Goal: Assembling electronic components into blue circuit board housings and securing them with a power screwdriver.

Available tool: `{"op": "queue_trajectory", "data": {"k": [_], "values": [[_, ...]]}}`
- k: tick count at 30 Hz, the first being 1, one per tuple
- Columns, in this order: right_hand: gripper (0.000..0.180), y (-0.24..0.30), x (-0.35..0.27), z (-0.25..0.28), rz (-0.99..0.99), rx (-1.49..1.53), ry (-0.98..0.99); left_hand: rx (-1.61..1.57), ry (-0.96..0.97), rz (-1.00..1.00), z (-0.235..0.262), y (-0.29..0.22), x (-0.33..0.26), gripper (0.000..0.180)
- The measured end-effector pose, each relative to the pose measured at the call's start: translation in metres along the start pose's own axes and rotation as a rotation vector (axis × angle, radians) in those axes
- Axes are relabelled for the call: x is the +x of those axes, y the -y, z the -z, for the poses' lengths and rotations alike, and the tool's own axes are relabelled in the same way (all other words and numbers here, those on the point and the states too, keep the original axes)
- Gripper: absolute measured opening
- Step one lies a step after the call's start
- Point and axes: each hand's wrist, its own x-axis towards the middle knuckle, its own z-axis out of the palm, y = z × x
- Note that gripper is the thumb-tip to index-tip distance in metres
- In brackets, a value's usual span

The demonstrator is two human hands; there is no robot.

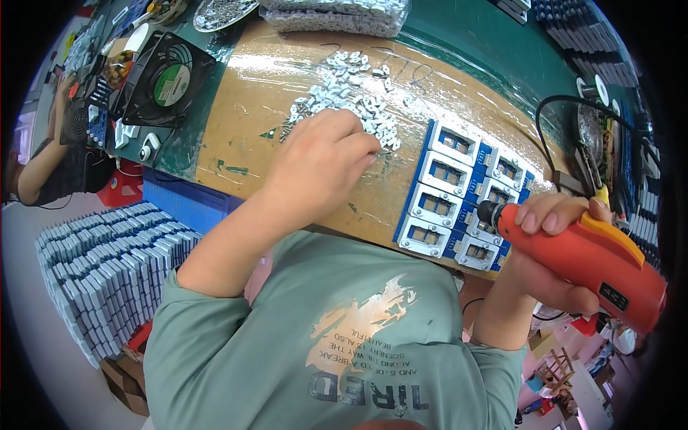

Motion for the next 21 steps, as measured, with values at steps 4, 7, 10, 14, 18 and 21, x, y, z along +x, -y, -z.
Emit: {"op": "queue_trajectory", "data": {"k": [4,7,10,14,18,21], "values": [[0.109,-0.004,0.0,-0.005,-0.007,0.001,-0.007,0.063,0.01,-0.033,-0.006,0.002,0.003,0.007],[0.111,-0.005,-0.001,-0.008,-0.012,0.046,-0.037,0.106,0.043,-0.026,-0.002,-0.003,0.006,0.009],[0.111,-0.007,-0.002,-0.006,-0.001,0.051,-0.041,0.123,0.102,-0.027,0.003,-0.013,0.005,0.011],[0.105,-0.007,-0.004,-0.012,-0.005,-0.103,-0.101,0.061,0.072,-0.036,-0.002,-0.013,0.007,0.009],[0.105,-0.009,-0.002,-0.01,0.02,-0.079,-0.042,0.029,0.025,-0.001,-0.005,-0.014,0.013,0.008],[0.105,-0.008,-0.001,-0.013,-0.037,-0.081,-0.106,0.032,0.046,-0.007,-0.008,-0.016,0.02,0.007]]}}
